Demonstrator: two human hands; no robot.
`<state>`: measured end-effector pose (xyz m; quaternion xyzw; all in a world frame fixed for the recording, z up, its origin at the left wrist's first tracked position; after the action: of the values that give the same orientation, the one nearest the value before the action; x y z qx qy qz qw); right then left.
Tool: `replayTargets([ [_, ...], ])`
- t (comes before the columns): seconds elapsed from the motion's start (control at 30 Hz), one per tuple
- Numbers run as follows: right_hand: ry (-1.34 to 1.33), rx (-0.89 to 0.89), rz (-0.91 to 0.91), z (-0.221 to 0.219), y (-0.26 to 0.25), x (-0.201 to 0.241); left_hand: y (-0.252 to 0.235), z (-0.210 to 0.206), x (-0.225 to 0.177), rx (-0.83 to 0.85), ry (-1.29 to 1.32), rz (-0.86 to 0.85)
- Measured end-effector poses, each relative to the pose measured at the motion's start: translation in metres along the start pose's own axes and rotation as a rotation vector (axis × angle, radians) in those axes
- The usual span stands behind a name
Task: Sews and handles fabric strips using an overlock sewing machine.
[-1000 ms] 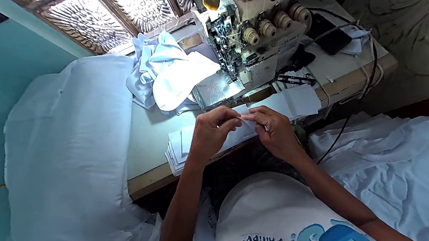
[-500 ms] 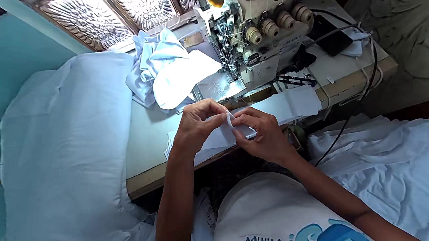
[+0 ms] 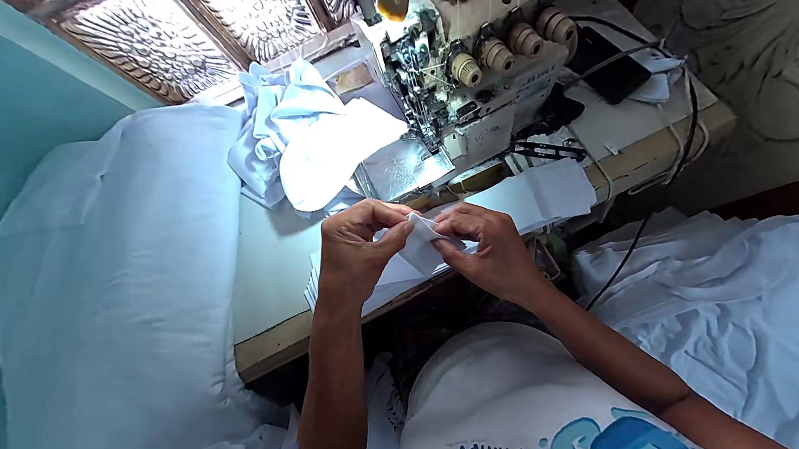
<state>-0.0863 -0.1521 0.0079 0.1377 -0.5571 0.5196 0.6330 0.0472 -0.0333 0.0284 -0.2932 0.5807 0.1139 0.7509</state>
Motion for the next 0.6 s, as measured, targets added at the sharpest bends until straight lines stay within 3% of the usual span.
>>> replayTargets([
  [0.2,-0.065,0.026,-0.073,0.013,0.012,-0.002,0.001,0.01,0.01,-0.053,0.211,0.073],
  [0.37,0.051,-0.065,0.026,0.016,0.012,0.007,-0.001,0.01,0.015,-0.071,0.327,0.077],
  [0.5,0.19,-0.152,0.113,0.008,0.008,0.012,-0.005,0.012,0.018,-0.125,0.33,0.064],
  [0.6,0.243,-0.158,0.136,0.001,-0.003,0.012,-0.017,0.013,0.018,-0.233,0.165,0.055],
])
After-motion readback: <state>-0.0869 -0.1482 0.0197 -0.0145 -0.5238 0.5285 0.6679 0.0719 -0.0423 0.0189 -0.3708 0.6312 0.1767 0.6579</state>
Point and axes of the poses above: each hand's wrist, its own y-axis away from the middle knuckle, its own z-axis out of the back of the hand, x = y × z, the point moved 4 cm from there along -y, towards the middle knuckle
